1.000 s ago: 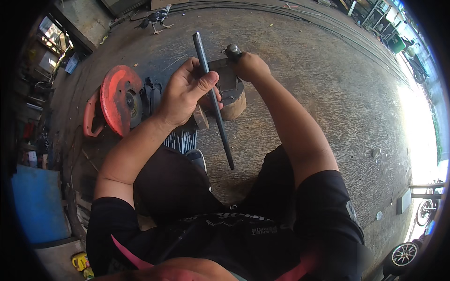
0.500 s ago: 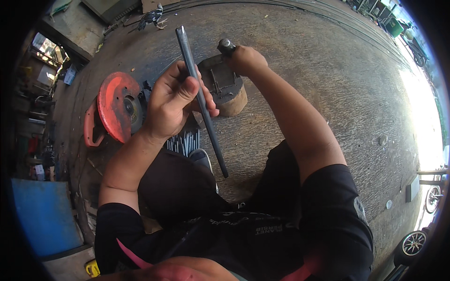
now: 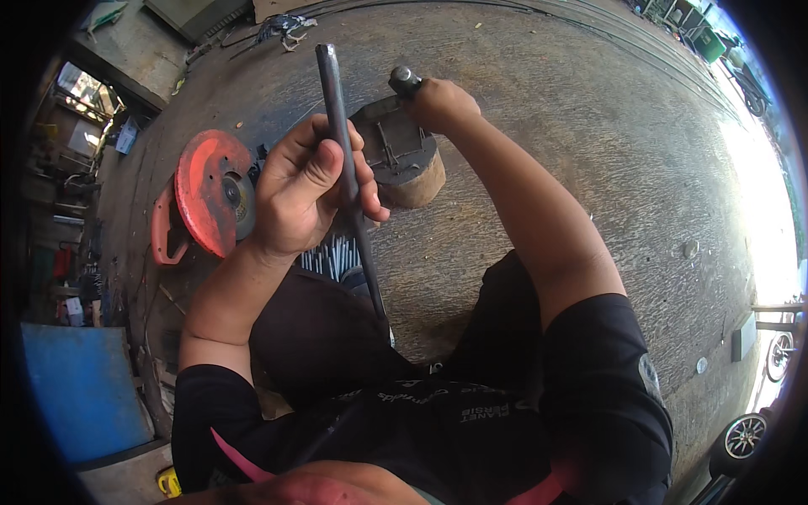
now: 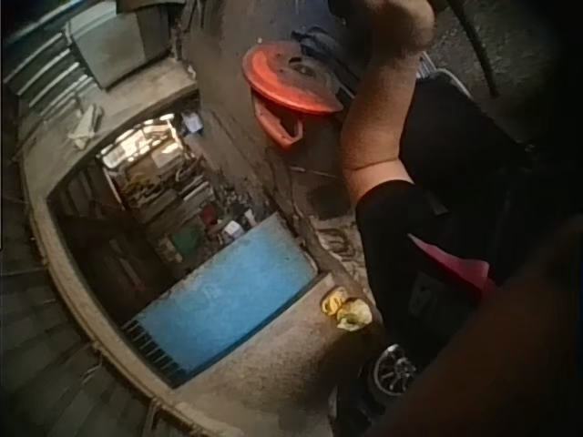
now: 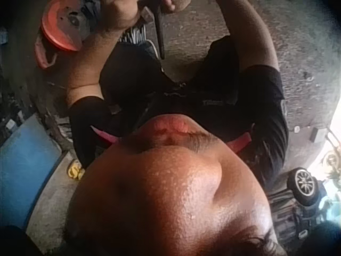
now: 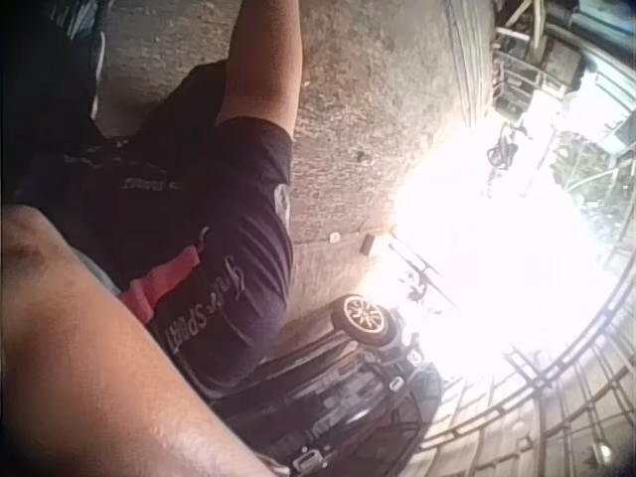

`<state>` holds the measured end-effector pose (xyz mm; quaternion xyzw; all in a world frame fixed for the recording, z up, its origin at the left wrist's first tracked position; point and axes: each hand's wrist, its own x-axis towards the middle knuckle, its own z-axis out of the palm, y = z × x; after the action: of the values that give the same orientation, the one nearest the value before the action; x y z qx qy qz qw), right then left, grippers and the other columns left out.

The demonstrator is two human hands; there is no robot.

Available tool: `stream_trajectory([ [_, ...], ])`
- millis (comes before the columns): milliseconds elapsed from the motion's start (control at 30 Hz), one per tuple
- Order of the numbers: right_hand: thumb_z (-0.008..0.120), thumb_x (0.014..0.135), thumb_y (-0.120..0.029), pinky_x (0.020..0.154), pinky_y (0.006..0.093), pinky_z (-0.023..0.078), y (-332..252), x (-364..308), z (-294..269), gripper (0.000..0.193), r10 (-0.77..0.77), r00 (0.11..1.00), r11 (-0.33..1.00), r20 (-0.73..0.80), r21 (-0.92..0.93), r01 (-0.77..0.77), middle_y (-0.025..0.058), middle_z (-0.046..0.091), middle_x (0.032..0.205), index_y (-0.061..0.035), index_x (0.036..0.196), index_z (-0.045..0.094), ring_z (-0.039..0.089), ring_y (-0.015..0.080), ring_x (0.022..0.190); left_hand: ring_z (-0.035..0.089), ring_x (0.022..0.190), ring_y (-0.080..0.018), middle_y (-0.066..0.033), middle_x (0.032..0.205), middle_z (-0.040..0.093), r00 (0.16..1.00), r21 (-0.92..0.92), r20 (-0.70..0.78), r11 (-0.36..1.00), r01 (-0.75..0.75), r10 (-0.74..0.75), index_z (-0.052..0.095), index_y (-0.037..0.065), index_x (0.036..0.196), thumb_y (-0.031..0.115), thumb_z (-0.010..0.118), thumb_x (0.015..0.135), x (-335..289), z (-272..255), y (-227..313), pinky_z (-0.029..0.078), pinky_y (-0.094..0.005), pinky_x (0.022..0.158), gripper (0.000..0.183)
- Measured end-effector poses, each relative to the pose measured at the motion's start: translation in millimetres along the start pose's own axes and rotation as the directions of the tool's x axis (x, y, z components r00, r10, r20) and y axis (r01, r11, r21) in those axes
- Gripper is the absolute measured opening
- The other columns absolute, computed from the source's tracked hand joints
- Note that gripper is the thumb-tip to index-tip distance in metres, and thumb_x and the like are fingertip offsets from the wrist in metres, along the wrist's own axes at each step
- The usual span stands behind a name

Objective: Shaping or sharpening the tip of a metal rod by hammering it against a metal block.

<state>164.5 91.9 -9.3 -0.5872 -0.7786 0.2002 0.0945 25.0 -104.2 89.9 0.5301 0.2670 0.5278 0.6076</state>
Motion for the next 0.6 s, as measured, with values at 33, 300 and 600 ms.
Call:
stream_trajectory([
  [33,0.057,0.087,-0.055,0.088,0.0406,0.052,-0.1,-0.1,-0.3,0.053,0.006,1.0,1.0,0.004,-0.001,-0.006,0.0147,0.069,0.109,-0.0081,0.11,0.068,0.065,0.0306,0.105,0.067,0.069,-0.0196,-0.0095,0.08,0.062,1.0,0.0,0.0,1.0,0.0,0.0,0.054,0.0,0.103,0.027,0.054,0.098,0.0,-0.1,-0.4,0.06,-0.0356,0.065,0.028],
  [300,0.058,0.087,-0.054,0.086,0.0403,0.053,0.3,0.9,1.6,0.053,0.002,1.0,1.0,0.004,-0.006,-0.002,0.0139,0.069,0.108,-0.0076,0.109,0.068,0.066,0.03,0.104,0.067,0.069,-0.0202,-0.0102,0.081,0.062,0.999,0.001,-0.018,1.0,-0.027,0.027,0.055,-0.002,0.109,0.028,0.051,0.099,-1.4,-2.3,-1.2,0.06,-0.0366,0.064,0.032],
  [600,0.057,0.087,-0.053,0.087,0.0404,0.052,3.2,1.6,4.6,0.051,-0.011,1.0,0.999,-0.012,0.035,0.011,0.0142,0.069,0.107,-0.007,0.108,0.069,0.066,0.03,0.104,0.065,0.069,-0.019,-0.0105,0.081,0.061,0.999,-0.017,-0.02,0.999,-0.035,0.035,0.054,-0.004,0.11,0.023,0.041,0.103,-2.4,0.5,2.9,0.06,-0.0363,0.064,0.031],
])
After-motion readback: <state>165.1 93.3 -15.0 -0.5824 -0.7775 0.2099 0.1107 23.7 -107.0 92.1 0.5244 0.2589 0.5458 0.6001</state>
